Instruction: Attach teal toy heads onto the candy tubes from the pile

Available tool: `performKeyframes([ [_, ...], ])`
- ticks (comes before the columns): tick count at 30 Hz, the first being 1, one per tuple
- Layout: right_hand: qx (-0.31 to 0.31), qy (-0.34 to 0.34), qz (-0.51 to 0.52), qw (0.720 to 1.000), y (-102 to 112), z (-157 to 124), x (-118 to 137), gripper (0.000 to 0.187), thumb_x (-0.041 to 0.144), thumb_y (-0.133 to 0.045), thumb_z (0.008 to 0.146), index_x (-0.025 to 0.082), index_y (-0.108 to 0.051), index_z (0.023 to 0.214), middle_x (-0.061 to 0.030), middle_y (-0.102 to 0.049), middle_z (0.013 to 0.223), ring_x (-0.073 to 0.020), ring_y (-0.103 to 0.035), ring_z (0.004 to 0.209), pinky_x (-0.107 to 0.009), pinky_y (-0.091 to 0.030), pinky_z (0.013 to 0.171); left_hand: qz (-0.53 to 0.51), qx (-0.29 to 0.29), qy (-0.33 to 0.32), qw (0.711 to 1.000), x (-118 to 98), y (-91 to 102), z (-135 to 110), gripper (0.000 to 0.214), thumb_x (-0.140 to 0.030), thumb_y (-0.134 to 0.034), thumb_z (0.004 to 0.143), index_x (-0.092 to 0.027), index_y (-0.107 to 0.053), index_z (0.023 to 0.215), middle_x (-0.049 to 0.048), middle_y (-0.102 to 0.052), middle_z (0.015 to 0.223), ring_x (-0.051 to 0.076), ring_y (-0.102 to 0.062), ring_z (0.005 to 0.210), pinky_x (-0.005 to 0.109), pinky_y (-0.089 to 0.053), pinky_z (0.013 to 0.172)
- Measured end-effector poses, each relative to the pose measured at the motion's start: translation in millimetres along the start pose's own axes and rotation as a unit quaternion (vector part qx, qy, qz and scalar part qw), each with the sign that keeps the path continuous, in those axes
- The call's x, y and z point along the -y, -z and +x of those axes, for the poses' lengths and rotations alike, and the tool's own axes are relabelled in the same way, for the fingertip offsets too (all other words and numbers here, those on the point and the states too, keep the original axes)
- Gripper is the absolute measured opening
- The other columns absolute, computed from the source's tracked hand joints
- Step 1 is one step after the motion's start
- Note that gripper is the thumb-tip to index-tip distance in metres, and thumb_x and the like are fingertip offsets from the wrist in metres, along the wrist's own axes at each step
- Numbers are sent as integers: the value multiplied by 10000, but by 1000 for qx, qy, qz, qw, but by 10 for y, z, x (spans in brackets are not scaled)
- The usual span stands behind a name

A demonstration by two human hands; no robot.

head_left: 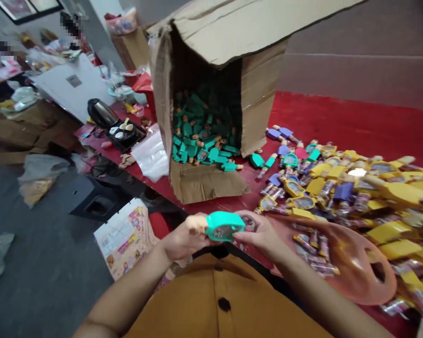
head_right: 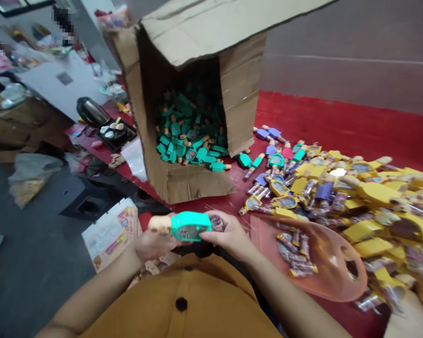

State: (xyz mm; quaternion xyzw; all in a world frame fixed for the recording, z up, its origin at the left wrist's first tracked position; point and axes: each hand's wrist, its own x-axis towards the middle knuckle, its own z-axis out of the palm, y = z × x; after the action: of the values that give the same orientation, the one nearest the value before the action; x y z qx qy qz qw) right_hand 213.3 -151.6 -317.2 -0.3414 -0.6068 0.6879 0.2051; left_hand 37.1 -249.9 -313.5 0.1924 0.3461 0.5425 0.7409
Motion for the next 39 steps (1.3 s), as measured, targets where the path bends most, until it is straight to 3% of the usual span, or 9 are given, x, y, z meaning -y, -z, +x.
performKeyframes([
  [6,217,226,-223,923,-320,-7,376,163,231,-645,769,177,-626,922,-35,-658,836,-154,-594,756,-271,-446,683,81,78,192,975,-263,186,-541,604,-511,-750,602,-190,-500,1049,68,-612,945,163,-610,722,288,-467,628],
  [13,5,178,-15,984,-562,27,304,343,507,-441,902,202,-557,796,-2,-488,685,-110,-459,489,-238,-373,436,259,-98,-18,961,-362,189,-976,815,-604,-754,539,-163,-480,1167,59,-557,1007,142,-532,833,259,-444,720],
  [20,149,156,-148,965,-710,-96,505,355,533,-637,782,199,-529,835,-5,-564,658,-118,-502,494,-227,-406,436,212,-156,6,965,-240,98,-1356,703,-516,-783,532,-180,-502,1083,26,-561,942,130,-540,778,242,-444,660],
  [23,279,223,-279,891,-762,-152,638,219,392,-592,860,189,-508,864,-20,-603,761,-114,-551,583,-208,-422,487,268,-149,28,951,-204,45,-1465,630,-496,-750,572,-188,-511,1067,-3,-550,884,117,-523,740,219,-418,621],
  [25,333,316,-382,802,-807,-178,712,171,344,-489,933,177,-523,919,-24,-607,754,-123,-556,613,-221,-412,519,363,-147,46,919,-175,19,-1520,545,-482,-744,583,-175,-555,991,-16,-550,829,122,-515,739,211,-400,613],
  [28,332,486,-501,634,-881,-230,787,279,281,-333,993,135,-566,952,-23,-569,649,-145,-506,571,-269,-357,523,475,-138,65,866,-110,-36,-1568,479,-519,-729,591,-164,-587,879,-14,-563,775,141,-531,730,208,-377,581],
  [30,318,543,-518,580,-911,-290,804,318,263,-324,994,113,-586,893,-21,-536,598,-149,-469,531,-288,-319,500,518,-139,68,841,-59,-95,-1584,482,-560,-709,597,-172,-594,858,-8,-574,760,152,-546,720,212,-367,564],
  [34,345,503,-510,607,-904,-451,753,368,289,-328,994,121,-605,818,-29,-533,588,-153,-468,513,-299,-295,474,595,-136,72,789,51,-218,-1598,448,-570,-671,652,-198,-619,896,2,-593,734,167,-560,689,227,-353,553],
  [39,407,208,-416,786,-868,-552,582,320,350,-413,947,152,-604,783,-43,-579,638,-140,-500,554,-272,-318,506,644,-141,82,747,176,-286,-1570,476,-615,-631,689,-227,-618,963,11,-636,750,188,-601,688,239,-377,556],
])
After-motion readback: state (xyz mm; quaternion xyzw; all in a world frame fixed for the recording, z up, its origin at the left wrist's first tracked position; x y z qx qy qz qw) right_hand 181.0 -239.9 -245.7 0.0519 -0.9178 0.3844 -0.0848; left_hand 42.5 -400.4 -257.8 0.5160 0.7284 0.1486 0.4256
